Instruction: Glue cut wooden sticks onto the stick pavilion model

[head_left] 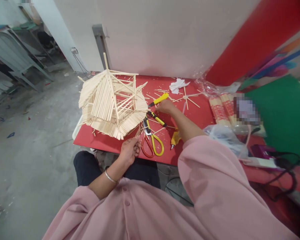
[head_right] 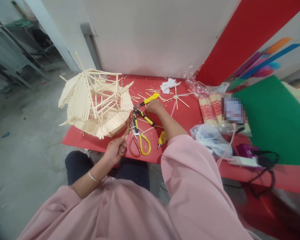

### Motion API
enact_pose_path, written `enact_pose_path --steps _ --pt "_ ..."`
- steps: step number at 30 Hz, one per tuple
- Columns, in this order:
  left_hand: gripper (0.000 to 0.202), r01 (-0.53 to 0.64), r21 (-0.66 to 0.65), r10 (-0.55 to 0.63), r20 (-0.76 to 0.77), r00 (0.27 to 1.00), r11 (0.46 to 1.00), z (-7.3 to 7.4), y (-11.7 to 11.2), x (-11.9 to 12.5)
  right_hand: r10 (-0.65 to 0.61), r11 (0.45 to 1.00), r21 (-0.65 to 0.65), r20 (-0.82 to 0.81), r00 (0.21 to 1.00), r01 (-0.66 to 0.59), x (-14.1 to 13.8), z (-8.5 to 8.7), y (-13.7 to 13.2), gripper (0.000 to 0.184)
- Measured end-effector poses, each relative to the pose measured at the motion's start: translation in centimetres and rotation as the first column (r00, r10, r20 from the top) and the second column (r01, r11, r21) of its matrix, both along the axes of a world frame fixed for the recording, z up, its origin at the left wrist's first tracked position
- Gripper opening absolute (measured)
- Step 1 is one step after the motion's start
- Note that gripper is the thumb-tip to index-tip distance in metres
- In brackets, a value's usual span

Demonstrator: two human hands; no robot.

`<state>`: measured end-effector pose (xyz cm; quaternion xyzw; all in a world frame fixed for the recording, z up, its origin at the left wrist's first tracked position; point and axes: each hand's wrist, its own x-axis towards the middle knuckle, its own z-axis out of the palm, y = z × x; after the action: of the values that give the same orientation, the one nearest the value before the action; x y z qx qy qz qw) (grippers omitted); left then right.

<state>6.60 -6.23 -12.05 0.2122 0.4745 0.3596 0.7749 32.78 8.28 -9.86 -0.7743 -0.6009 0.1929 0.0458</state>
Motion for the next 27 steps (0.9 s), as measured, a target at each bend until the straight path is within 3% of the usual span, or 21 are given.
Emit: enact_pose_path --steps 3,7,8,10,11,14,17,20,23,27 --pt "0.05 0.051 0.116 -0.048 -0.028 0.998 0.992 1.1 -0.8 -0.2 -0.104 0.995 0.006 -0.078 0.992 0.104 -0.1 1.9 -2.6 0.021" --pt "0.045 0.168 0.303 -0.152 -0.076 0.985 0.938 4.1 -2.1 -0.7 -0.07 0.989 0.108 -0.281 0.957 0.104 -2.4 5.3 -9.3 0.026" --pt "0.043 0.171 0.336 -0.156 -0.071 0.985 0.926 4.9 -2.4 -0.9 -0.04 0.971 0.194 -0.434 0.9 0.136 -3.5 6.1 -11.4 0.029" --pt "0.04 0.149 0.378 -0.15 -0.026 0.988 0.914 6.3 -2.9 -1.3 0.063 0.909 0.368 -0.583 0.81 0.194 -6.4 7.6 -15.6 0.03" --pt "0.039 0.125 0.391 -0.139 0.009 0.99 0.912 6.9 -3.1 -1.5 0.118 0.872 0.449 -0.58 0.806 0.195 -8.0 8.1 -17.5 0.028" --pt "0.039 0.027 0.402 -0.087 0.132 0.988 0.915 8.3 -3.2 -2.2 0.24 0.691 0.716 -0.356 0.903 0.098 -13.1 8.9 -21.2 0.014" --pt "0.039 -0.06 0.375 -0.034 0.239 0.97 0.925 9.7 -2.9 -3.2 0.257 0.463 0.886 -0.108 0.96 -0.024 -16.8 8.7 -21.9 0.016" --pt "0.035 -0.066 0.32 -0.024 0.271 0.962 0.945 11.2 -2.6 -4.6 0.292 0.33 0.94 -0.014 0.956 -0.087 -18.6 8.3 -21.1 0.021" --pt "0.034 -0.036 0.288 -0.043 0.265 0.963 0.957 12.5 -2.3 -5.7 0.334 0.295 0.947 0.02 0.942 -0.125 -18.8 8.3 -20.4 0.023" --pt "0.036 0.01 0.233 -0.07 0.25 0.966 0.972 13.6 -1.7 -6.4 0.372 0.321 0.939 -0.009 0.928 -0.12 -18.4 8.8 -19.5 0.026"
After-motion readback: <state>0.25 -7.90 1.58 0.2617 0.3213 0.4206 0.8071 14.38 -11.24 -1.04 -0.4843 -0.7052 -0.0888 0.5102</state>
